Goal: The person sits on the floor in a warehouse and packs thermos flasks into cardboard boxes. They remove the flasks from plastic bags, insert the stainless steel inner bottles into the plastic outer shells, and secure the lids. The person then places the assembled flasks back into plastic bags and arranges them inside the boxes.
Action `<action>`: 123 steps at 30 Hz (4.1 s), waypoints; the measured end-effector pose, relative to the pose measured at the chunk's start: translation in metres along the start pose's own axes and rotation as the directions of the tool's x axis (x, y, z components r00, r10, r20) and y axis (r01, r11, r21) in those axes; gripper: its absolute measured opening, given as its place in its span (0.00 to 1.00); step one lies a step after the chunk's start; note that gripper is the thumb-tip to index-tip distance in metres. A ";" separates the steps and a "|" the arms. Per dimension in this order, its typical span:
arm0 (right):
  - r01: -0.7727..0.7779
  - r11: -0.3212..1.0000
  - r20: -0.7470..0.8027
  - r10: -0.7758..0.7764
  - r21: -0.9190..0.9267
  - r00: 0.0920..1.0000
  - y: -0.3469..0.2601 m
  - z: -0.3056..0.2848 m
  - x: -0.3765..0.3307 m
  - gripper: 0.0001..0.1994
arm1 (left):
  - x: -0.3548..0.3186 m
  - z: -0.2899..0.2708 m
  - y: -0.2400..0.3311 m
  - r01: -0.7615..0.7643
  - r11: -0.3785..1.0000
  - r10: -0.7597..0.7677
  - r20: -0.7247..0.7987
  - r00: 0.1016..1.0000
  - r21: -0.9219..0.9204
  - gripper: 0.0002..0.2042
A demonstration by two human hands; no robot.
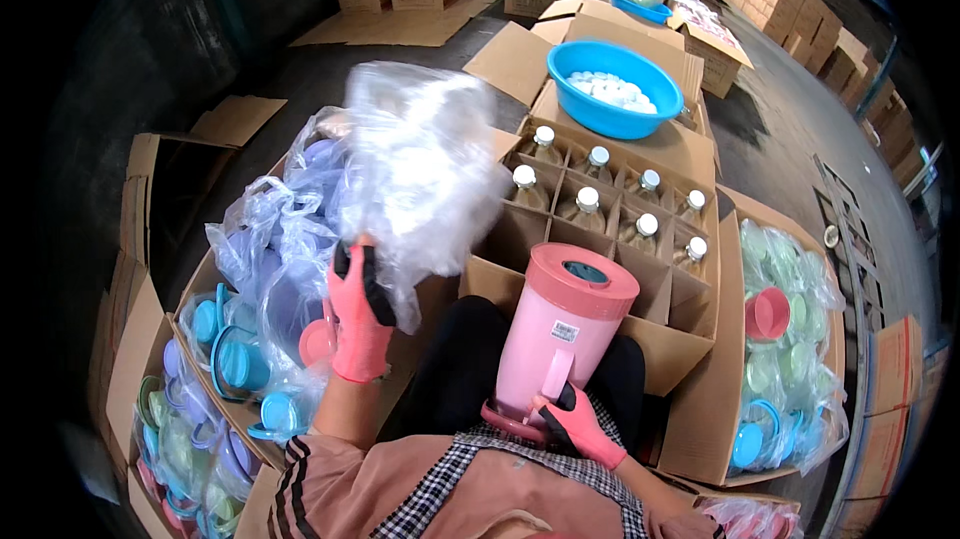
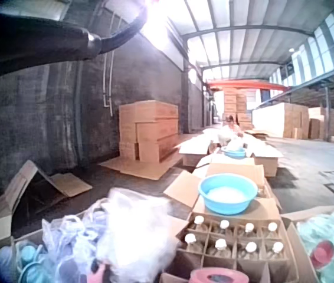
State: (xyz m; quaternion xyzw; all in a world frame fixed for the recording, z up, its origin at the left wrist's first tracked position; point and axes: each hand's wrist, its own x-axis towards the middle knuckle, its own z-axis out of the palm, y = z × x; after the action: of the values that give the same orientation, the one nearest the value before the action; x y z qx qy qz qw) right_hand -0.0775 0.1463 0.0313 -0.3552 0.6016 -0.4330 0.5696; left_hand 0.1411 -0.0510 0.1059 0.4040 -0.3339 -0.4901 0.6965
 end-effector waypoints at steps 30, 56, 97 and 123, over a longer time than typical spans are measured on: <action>0.465 0.435 -0.178 -0.554 0.771 0.813 -0.096 -0.094 -0.007 0.22 | 0.001 0.033 -0.053 0.215 0.953 -0.301 0.562 0.770 0.215 0.26; 0.404 0.900 0.258 -0.355 -0.166 0.898 -0.112 -0.045 -0.029 0.19 | -0.034 0.084 -0.003 -0.698 0.543 -0.395 0.876 0.278 0.467 0.19; 0.388 0.534 -0.109 -0.680 -0.751 0.725 -0.013 -0.122 0.064 0.12 | -0.007 0.059 -0.205 0.255 0.961 -0.239 0.796 0.555 0.111 0.20; 0.799 -0.516 0.715 0.427 -0.309 0.553 -0.018 -0.005 0.062 0.14 | -0.099 -0.080 -0.084 -0.733 0.656 -0.210 0.976 0.051 0.180 0.13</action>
State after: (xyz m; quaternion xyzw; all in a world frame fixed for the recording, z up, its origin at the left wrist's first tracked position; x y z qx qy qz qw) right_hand -0.0900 0.0828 0.0247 -0.9175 0.2321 0.3227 -0.0104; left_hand 0.1456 0.0461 -0.0116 0.1135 -0.9275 -0.3097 0.1759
